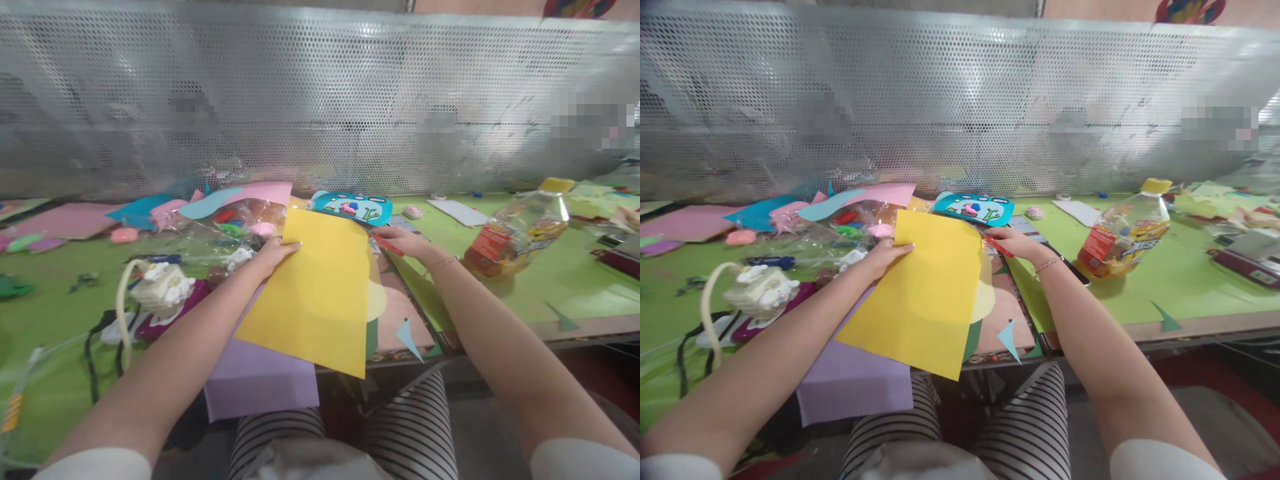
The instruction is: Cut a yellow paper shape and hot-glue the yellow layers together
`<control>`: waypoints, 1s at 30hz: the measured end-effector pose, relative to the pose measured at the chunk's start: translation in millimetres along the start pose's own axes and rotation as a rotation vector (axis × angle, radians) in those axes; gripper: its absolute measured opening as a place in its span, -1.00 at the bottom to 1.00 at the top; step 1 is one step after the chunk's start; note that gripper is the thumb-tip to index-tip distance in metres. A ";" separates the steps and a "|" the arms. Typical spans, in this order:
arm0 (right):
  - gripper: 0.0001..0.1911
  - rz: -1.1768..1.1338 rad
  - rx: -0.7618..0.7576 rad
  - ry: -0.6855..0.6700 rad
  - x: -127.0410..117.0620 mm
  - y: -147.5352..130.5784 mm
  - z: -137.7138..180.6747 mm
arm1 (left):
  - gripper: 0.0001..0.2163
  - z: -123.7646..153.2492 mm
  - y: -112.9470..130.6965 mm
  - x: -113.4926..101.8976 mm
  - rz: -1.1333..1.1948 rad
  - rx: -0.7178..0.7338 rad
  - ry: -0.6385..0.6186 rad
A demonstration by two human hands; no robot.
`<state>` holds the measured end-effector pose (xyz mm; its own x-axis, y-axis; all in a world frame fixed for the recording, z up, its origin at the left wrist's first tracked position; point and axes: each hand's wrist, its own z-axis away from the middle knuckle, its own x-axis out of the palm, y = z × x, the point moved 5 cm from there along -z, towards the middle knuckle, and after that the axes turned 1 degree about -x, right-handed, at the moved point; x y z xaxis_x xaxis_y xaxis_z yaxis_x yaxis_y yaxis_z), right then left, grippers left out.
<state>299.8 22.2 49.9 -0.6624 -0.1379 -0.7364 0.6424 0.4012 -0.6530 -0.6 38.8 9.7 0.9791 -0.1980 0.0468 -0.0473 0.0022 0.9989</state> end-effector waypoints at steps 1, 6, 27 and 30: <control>-0.49 -0.008 -0.001 0.000 0.0 0.3 -0.3 | -0.59 -0.1 -0.2 0.1 0.000 0.000 -0.001; -0.49 -0.018 0.001 0.001 -0.7 2.5 -1.4 | -0.61 -1.4 -1.2 -0.8 0.005 -0.001 0.006; -0.62 -0.599 0.132 0.128 19.8 -1.5 -6.0 | -0.66 -3.5 -0.6 -2.1 0.207 0.068 0.131; -0.56 -0.629 0.131 0.117 26.2 -4.7 -6.8 | -0.66 -2.1 0.0 -0.3 0.238 0.079 0.142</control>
<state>276.8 22.8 34.9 -0.9599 -0.2083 -0.1875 0.1553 0.1616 -0.9745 -0.5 41.0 9.7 0.9563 -0.0615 0.2858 -0.2887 -0.0459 0.9563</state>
